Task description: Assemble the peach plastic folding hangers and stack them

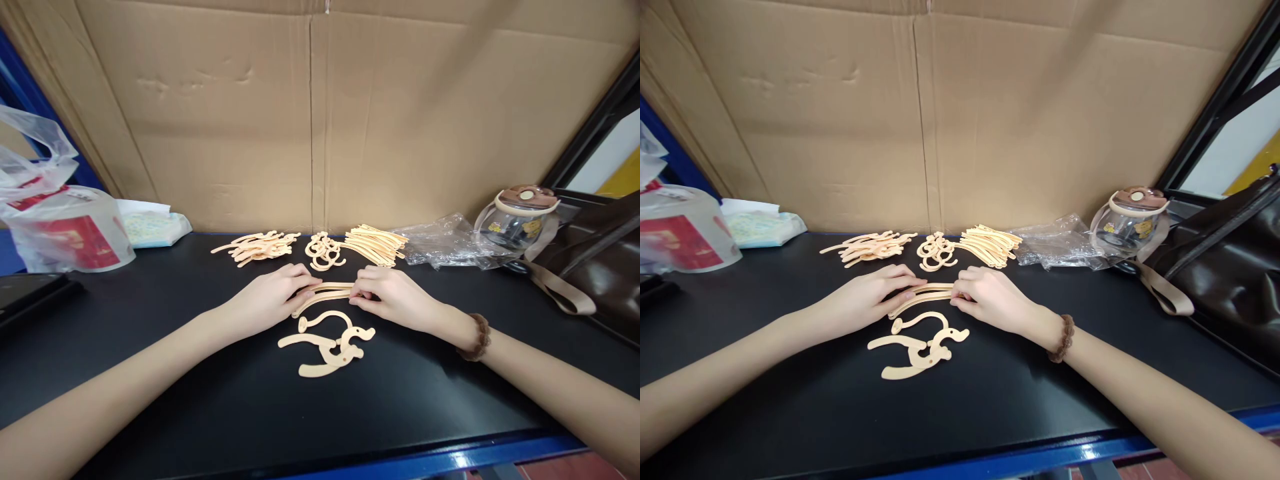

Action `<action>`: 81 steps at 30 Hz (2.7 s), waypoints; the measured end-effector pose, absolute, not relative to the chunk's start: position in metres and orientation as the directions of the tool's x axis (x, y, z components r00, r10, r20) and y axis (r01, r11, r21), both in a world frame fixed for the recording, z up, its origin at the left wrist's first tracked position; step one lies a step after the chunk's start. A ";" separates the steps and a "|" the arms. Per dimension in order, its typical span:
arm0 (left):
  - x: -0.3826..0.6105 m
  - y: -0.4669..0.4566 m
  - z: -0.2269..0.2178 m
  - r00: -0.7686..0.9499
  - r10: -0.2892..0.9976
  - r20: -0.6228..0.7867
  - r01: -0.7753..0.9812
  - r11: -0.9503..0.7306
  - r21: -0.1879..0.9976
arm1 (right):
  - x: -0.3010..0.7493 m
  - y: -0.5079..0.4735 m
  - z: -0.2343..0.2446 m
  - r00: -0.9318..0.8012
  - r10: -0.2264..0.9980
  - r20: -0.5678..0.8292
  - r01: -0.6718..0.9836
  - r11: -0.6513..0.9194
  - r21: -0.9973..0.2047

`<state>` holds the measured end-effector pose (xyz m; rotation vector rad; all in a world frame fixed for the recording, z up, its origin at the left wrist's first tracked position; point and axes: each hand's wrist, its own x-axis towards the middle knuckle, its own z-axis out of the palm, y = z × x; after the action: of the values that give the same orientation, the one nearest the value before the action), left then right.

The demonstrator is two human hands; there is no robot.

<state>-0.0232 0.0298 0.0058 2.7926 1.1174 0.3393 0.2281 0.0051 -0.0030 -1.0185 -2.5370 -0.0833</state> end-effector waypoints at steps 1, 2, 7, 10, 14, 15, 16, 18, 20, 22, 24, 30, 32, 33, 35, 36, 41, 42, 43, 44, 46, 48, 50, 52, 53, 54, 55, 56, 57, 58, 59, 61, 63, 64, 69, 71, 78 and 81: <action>-0.023 0.029 0.006 0.699 0.697 0.161 0.670 -0.717 0.191 | 0.229 0.006 -0.003 -0.636 0.658 0.403 0.682 0.724 -0.104; -0.023 0.029 0.007 0.696 0.700 0.159 0.673 -0.714 0.195 | 0.230 0.006 -0.003 -0.620 0.668 0.411 0.692 0.713 -0.114; -0.022 0.027 0.010 0.716 0.680 0.157 0.655 -0.732 0.186 | 0.234 0.010 -0.004 -0.577 0.715 0.396 0.746 0.658 -0.101; -0.022 0.028 0.011 0.683 0.710 0.172 0.686 -0.704 0.182 | 0.235 0.011 -0.003 -0.578 0.735 0.355 0.751 0.649 -0.119; -0.019 0.029 0.011 0.633 0.748 0.198 0.723 -0.663 0.193 | 0.232 0.009 -0.002 -0.599 0.731 0.326 0.738 0.662 -0.129; -0.018 0.029 0.010 0.626 0.753 0.203 0.728 -0.658 0.193 | 0.232 0.008 -0.002 -0.604 0.726 0.329 0.736 0.666 -0.118; -0.018 0.028 0.009 0.622 0.755 0.210 0.732 -0.655 0.188 | 0.231 0.008 -0.002 -0.607 0.722 0.332 0.735 0.669 -0.110; -0.017 0.028 0.008 0.621 0.751 0.226 0.732 -0.658 0.174 | 0.230 0.007 -0.002 -0.601 0.723 0.340 0.740 0.664 -0.103; -0.017 0.027 0.007 0.636 0.735 0.234 0.720 -0.675 0.162 | 0.230 0.007 -0.003 -0.580 0.738 0.346 0.756 0.645 -0.108; -0.018 0.027 0.008 0.659 0.718 0.224 0.704 -0.694 0.154 | 0.229 0.007 -0.003 -0.554 0.757 0.347 0.776 0.620 -0.115; -0.019 0.027 0.008 0.675 0.706 0.214 0.692 -0.707 0.147 | 0.229 0.007 -0.004 -0.535 0.772 0.344 0.788 0.603 -0.128; -0.018 0.028 0.007 0.655 0.715 0.242 0.706 -0.694 0.140 | 0.228 0.005 -0.005 -0.564 0.746 0.355 0.758 0.638 -0.136; -0.018 0.028 0.008 0.651 0.710 0.268 0.711 -0.695 0.113 | 0.229 0.005 -0.005 -0.566 0.741 0.363 0.755 0.642 -0.133; -0.018 0.028 0.008 0.652 0.704 0.283 0.711 -0.697 0.096 | 0.229 0.006 -0.005 -0.565 0.741 0.364 0.756 0.641 -0.131; -0.018 0.028 0.010 0.657 0.682 0.320 0.705 -0.706 0.057 | 0.230 0.006 -0.004 -0.564 0.742 0.361 0.757 0.640 -0.131; -0.018 0.028 0.010 0.663 0.668 0.338 0.701 -0.713 0.035 | 0.230 0.006 -0.004 -0.565 0.741 0.362 0.756 0.641 -0.132; -0.018 0.027 0.012 0.687 0.613 0.391 0.683 -0.728 -0.058 | 0.229 0.005 -0.001 -0.548 0.738 0.393 0.763 0.634 -0.127; -0.019 0.026 0.012 0.691 0.603 0.399 0.679 -0.731 -0.071 | 0.229 0.005 -0.001 -0.544 0.737 0.402 0.765 0.632 -0.122; -0.019 0.026 0.012 0.694 0.594 0.407 0.675 -0.733 -0.081 | 0.229 0.004 -0.001 -0.543 0.733 0.410 0.766 0.633 -0.116; -0.019 0.026 0.011 0.697 0.587 0.412 0.672 -0.736 -0.087 | 0.229 0.004 -0.001 -0.547 0.726 0.416 0.764 0.637 -0.106; -0.019 0.027 0.011 0.694 0.584 0.420 0.672 -0.736 -0.087 | 0.228 0.003 -0.001 -0.572 0.700 0.427 0.756 0.652 -0.057; -0.019 0.028 0.010 0.688 0.592 0.421 0.678 -0.731 -0.079 | 0.228 0.002 0.001 -0.617 0.657 0.433 0.743 0.668 0.045; -0.019 0.028 0.010 0.683 0.597 0.420 0.680 -0.730 -0.069 | 0.227 0.001 0.002 -0.664 0.607 0.437 0.724 0.667 0.172; -0.019 0.028 0.010 0.686 0.597 0.417 0.676 -0.734 -0.062 | 0.227 0.000 0.004 -0.699 0.566 0.437 0.703 0.656 0.274; -0.020 0.029 0.010 0.688 0.596 0.415 0.674 -0.737 -0.058 | 0.227 0.000 0.004 -0.711 0.550 0.438 0.694 0.651 0.309; -0.020 0.029 0.010 0.691 0.595 0.411 0.670 -0.740 -0.055 | 0.227 0.000 0.004 -0.719 0.538 0.439 0.687 0.645 0.335; -0.020 0.029 0.009 0.694 0.593 0.408 0.667 -0.743 -0.053 | 0.227 0.000 0.004 -0.726 0.528 0.440 0.681 0.641 0.355; -0.020 0.029 0.009 0.697 0.592 0.405 0.663 -0.747 -0.050 | 0.227 0.000 0.004 -0.732 0.519 0.442 0.676 0.636 0.373; -0.021 0.029 0.009 0.700 0.590 0.402 0.660 -0.750 -0.050 | 0.228 0.000 0.003 -0.736 0.513 0.442 0.672 0.630 0.388; -0.021 0.029 0.009 0.704 0.585 0.404 0.656 -0.753 -0.052 | 0.228 0.000 0.003 -0.741 0.507 0.440 0.668 0.625 0.403; -0.022 0.029 0.009 0.708 0.578 0.406 0.651 -0.757 -0.057 | 0.228 0.000 0.003 -0.746 0.502 0.437 0.663 0.621 0.418; -0.022 0.029 0.009 0.716 0.562 0.413 0.640 -0.765 -0.070 | 0.228 -0.001 0.003 -0.755 0.491 0.434 0.654 0.614 0.443; -0.022 0.028 0.010 0.724 0.548 0.420 0.630 -0.773 -0.077 | 0.227 -0.002 0.003 -0.760 0.485 0.434 0.649 0.612 0.453; -0.022 0.028 0.010 0.725 0.545 0.420 0.627 -0.775 -0.076 | 0.227 -0.002 0.004 -0.760 0.485 0.432 0.648 0.614 0.451; -0.021 0.028 0.010 0.717 0.579 0.388 0.642 -0.765 -0.046 | 0.227 -0.002 0.003 -0.741 0.518 0.426 0.667 0.640 0.382; -0.020 0.029 0.009 0.705 0.611 0.359 0.656 -0.755 -0.005 | 0.228 0.000 0.003 -0.714 0.551 0.432 0.692 0.651 0.313; -0.021 0.032 0.006 0.688 0.669 0.281 0.685 -0.727 0.052 | 0.234 0.008 -0.002 -0.607 0.696 0.384 0.758 0.652 0.015; -0.022 0.033 0.007 0.690 0.676 0.259 0.691 -0.721 0.042 | 0.236 0.008 -0.001 -0.626 0.696 0.351 0.744 0.668 0.003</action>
<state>-0.0224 0.0325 0.0069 2.9410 1.1915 0.4127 0.2356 0.0084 -0.0012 -1.1432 -2.5639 -0.2111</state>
